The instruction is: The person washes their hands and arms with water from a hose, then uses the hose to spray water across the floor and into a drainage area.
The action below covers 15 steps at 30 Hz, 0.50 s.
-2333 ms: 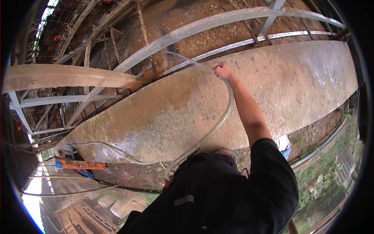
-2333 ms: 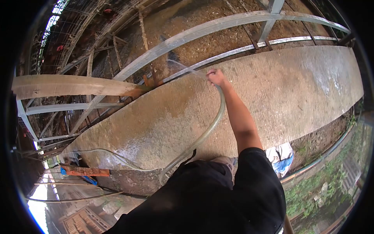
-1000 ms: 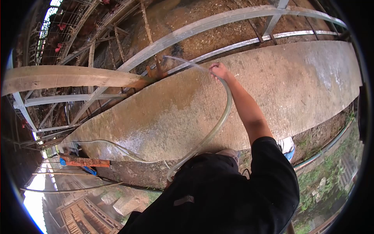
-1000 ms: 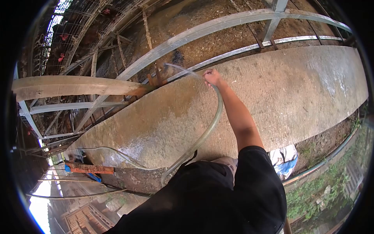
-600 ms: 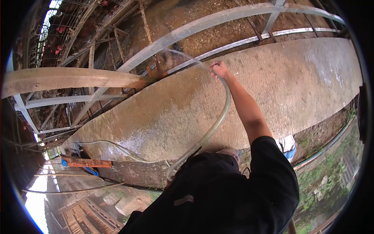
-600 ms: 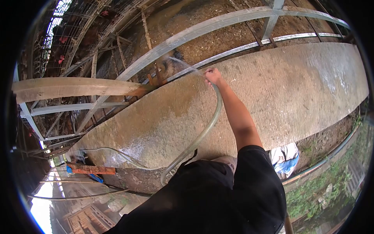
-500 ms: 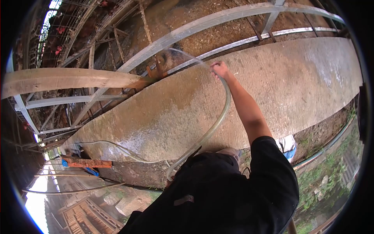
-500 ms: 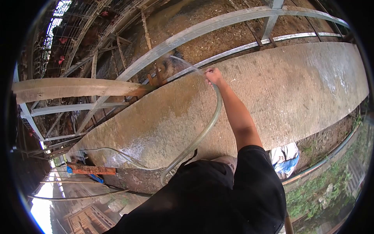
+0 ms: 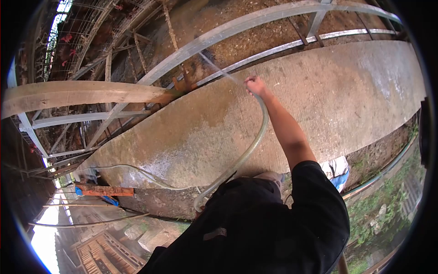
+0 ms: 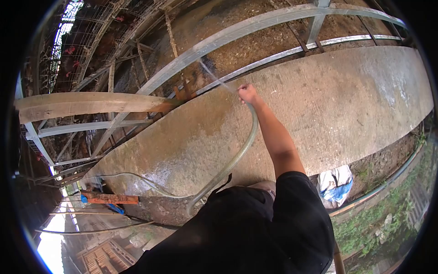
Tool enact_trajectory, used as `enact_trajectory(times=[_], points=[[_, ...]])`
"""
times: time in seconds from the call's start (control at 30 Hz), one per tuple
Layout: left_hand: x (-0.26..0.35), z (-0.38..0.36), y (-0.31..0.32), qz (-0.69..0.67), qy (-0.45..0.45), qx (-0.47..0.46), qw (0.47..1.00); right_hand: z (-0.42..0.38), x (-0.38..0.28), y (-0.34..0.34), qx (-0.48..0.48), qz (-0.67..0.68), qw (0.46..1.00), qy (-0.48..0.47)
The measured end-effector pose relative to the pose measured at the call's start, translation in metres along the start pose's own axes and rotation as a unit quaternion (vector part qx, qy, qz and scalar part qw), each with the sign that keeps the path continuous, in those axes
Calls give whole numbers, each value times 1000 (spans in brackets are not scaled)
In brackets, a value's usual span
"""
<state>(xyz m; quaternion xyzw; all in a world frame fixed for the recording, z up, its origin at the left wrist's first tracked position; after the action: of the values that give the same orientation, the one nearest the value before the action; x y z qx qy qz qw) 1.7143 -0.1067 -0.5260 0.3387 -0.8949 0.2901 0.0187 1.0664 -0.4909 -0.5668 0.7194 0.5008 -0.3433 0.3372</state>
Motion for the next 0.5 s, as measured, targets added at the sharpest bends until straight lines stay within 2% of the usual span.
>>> enact_trajectory(times=[0.23, 0.5], points=[[1, 1, 1, 3, -3, -2, 1000, 8, -2, 5, -46, -50, 997, 43], [3, 0, 3, 4, -7, -6, 1000, 17, -25, -1, -90, -92, 991, 27]])
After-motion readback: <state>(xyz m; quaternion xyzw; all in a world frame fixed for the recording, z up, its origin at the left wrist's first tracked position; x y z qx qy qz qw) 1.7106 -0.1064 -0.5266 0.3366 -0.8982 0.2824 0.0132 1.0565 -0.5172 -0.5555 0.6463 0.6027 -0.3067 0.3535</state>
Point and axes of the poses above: each hand's wrist, its own z-axis towards the middle knuckle, its own y-axis out of the palm, x = y × z, the point moved 1 cm from there along z, towards the middle knuckle, and after that the axes turned 2 degrees about -x, right-handed, at the moved point
